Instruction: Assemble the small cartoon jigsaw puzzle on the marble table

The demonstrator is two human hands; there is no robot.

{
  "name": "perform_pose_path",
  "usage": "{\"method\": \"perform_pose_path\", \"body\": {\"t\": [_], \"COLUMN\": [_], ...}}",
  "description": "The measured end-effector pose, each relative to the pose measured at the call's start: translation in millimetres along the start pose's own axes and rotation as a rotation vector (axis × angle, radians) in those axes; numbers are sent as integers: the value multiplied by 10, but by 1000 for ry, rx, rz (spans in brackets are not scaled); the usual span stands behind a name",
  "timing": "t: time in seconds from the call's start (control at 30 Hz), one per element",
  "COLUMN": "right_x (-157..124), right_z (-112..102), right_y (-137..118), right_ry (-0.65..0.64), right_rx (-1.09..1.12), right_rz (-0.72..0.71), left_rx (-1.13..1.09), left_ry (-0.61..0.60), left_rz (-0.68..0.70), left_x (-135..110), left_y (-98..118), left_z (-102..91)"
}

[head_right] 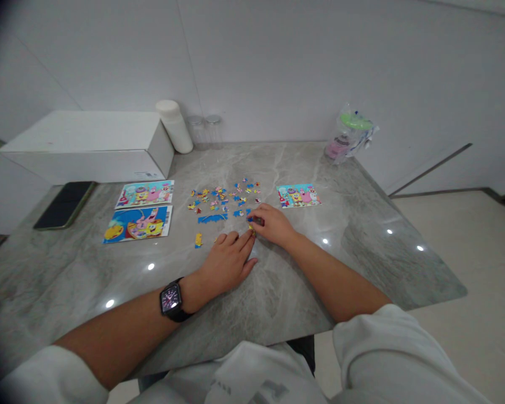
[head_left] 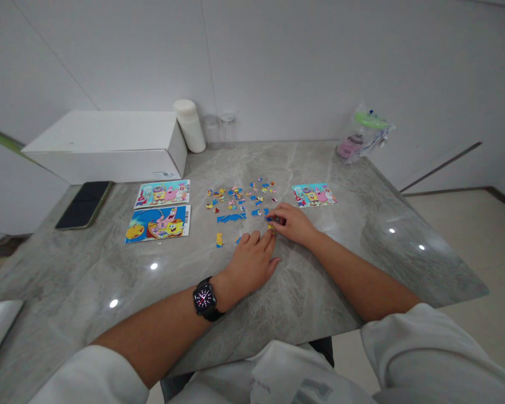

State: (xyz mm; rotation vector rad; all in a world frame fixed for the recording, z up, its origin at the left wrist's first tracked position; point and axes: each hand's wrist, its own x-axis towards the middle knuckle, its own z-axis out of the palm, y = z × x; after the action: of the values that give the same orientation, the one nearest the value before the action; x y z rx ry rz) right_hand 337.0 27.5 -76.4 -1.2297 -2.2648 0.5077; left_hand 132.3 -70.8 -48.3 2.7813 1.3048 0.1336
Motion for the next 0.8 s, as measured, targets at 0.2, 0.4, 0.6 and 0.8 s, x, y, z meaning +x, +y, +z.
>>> {"method": "perform_pose_path", "body": {"t": [0.2, 0.4, 0.6, 0.8], "right_x": [-1, 1, 12, 21], "right_z": [0, 9, 16, 16], "right_y": [9, 26, 61, 75], "right_ry": [-13, -18, -12, -19], "right_rx": [16, 39, 55, 71], "right_rz": [2, 2, -4, 4], "left_rx": [10, 17, 13, 6], "left_ry": [1, 9, 6, -17], "left_rz": [-2, 3, 0, -1], "left_x": [2, -8, -16, -10], "left_y": [4, 1, 0, 16], "left_z": [7, 2, -7, -55]}}
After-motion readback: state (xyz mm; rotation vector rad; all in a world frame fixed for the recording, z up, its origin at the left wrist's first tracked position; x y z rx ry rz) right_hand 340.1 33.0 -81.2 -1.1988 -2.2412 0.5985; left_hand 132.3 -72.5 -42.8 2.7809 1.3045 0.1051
